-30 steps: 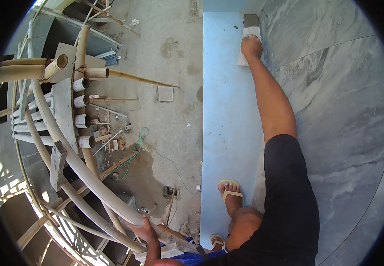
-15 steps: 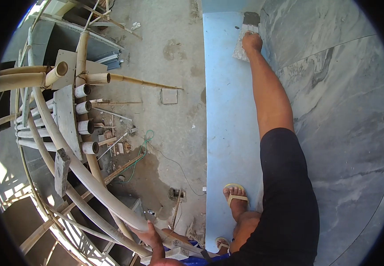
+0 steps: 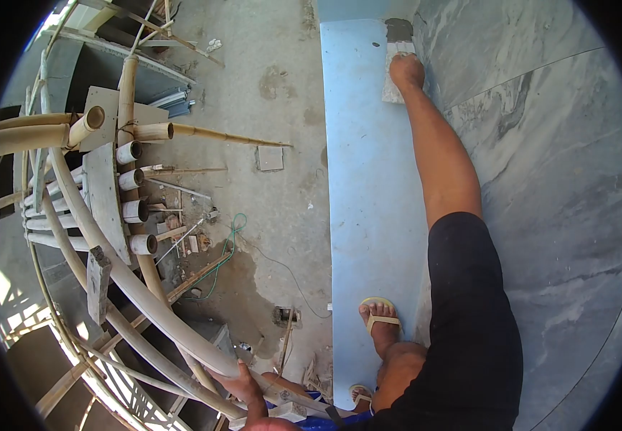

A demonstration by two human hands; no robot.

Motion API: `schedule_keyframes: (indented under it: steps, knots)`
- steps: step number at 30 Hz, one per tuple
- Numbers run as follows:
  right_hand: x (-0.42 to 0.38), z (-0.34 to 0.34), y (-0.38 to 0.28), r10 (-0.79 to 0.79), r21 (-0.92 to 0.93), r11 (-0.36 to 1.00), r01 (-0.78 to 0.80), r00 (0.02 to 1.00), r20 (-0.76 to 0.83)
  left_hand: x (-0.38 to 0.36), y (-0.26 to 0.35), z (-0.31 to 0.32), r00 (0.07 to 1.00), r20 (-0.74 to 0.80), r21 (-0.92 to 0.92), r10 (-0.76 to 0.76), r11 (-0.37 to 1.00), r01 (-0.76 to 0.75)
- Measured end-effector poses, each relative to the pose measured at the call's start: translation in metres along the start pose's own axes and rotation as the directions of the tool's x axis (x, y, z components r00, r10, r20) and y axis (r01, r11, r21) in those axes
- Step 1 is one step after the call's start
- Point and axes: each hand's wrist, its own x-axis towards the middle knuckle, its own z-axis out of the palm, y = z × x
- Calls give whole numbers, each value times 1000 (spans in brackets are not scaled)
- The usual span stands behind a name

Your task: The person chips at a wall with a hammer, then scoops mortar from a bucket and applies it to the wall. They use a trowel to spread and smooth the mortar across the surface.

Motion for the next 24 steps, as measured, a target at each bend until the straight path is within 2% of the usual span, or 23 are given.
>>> schedule_keyframes:
  steps: [10,12,15,16,18,19,21,24]
  knots:
    - [7,-6,0,24,1,1000,-24,999,39,-1,9,0,1000,4,-20,-21,1000,21]
    - [11,-8,1,74,7,997,-76,986,147,-1,8,-1,1000,4,7,-13,1000,13]
    - [12,-9,4,128,64,988,-142,974,187,0,7,-2,1000,11,27,-15,1000,15]
    - [9,-9,7,127,64,988,-141,975,185,-1,7,-2,999,20,22,-30,999,29]
    - [0,-10,8,75,-1,997,-75,997,19,-2,15,0,999,20,-33,-38,999,38]
    - [0,-11,7,77,5,997,-77,997,20,-1,17,-1,999,20,-77,-46,996,47]
    - [-1,-9,14,18,-11,1000,-19,999,-30,1,3,0,1000,10,-43,-30,999,30]
    - [6,-6,15,20,-18,1000,-20,999,-47,-1,8,0,1000,8,-28,-19,999,19]
